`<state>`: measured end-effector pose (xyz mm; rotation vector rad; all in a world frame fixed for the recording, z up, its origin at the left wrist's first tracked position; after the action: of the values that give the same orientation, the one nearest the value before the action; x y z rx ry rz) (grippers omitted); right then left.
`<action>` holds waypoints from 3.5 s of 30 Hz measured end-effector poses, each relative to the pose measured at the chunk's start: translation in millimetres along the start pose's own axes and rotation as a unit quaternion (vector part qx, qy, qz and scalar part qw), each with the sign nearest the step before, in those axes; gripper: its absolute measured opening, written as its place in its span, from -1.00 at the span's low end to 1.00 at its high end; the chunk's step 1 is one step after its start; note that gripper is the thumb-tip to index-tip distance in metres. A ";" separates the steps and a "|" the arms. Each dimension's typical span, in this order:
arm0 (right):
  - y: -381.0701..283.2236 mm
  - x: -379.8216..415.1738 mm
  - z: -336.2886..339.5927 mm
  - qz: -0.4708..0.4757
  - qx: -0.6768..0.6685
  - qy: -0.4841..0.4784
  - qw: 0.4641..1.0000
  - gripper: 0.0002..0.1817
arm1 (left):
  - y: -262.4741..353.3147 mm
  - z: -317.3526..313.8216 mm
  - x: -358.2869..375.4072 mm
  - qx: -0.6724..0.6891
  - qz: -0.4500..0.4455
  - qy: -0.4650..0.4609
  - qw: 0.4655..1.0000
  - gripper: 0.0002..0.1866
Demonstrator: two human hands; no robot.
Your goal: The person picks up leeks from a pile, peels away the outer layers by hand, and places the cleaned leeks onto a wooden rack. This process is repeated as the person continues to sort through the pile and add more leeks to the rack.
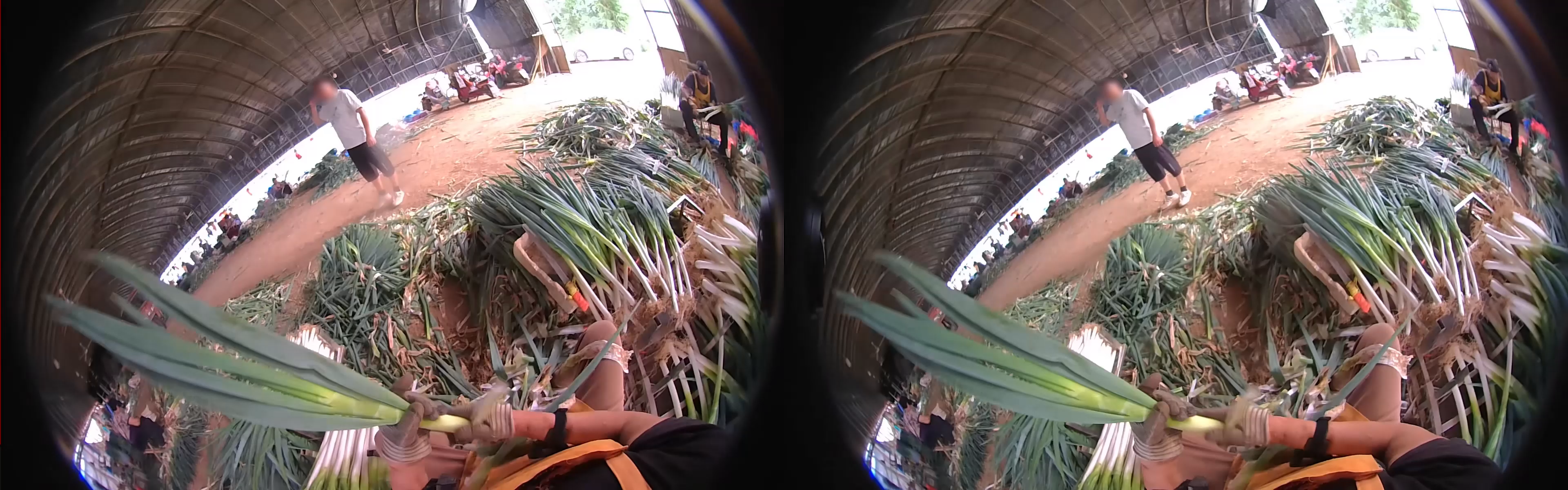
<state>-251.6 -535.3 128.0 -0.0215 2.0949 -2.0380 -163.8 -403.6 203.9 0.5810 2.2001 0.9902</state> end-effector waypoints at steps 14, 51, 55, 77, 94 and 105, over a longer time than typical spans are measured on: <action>311.7 76.9 166.4 -0.417 0.506 0.143 0.741 -0.66 | 80.4 3.7 -14.1 -0.181 -0.149 0.183 0.955 -0.47; 2.9 39.2 15.8 0.050 0.046 0.219 0.973 -0.56 | -23.3 -28.6 -40.2 0.019 0.034 0.126 0.991 -0.63; -11.2 37.5 35.6 -0.007 0.145 0.206 0.968 -0.57 | -24.2 -38.0 -42.8 0.027 0.036 0.149 0.988 -0.61; -41.9 43.0 47.8 -0.133 0.018 -0.081 0.988 -0.84 | -6.0 19.8 -53.9 -0.030 -0.027 0.245 0.969 -0.56; -21.4 -35.4 31.8 -0.034 0.064 -0.091 0.993 -0.25 | 30.9 1.7 -49.1 0.022 -0.079 0.120 0.989 -0.47; -11.2 -16.5 30.5 -0.041 0.221 0.192 0.955 -0.54 | -23.9 -12.7 -36.4 0.189 0.073 0.209 0.957 -0.68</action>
<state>-232.1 -563.1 141.1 0.3959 1.7899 -2.6953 -150.7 -447.0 205.5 0.7716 2.7922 0.8240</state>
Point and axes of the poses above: each hand's wrist, its own x-axis away from the middle knuckle, its own z-axis out of the back of the hand, y = z × x, the point moved 1 cm from there along -x, towards the middle knuckle, and after that the axes turned 1 degree about -y, right-handed, at the moved point
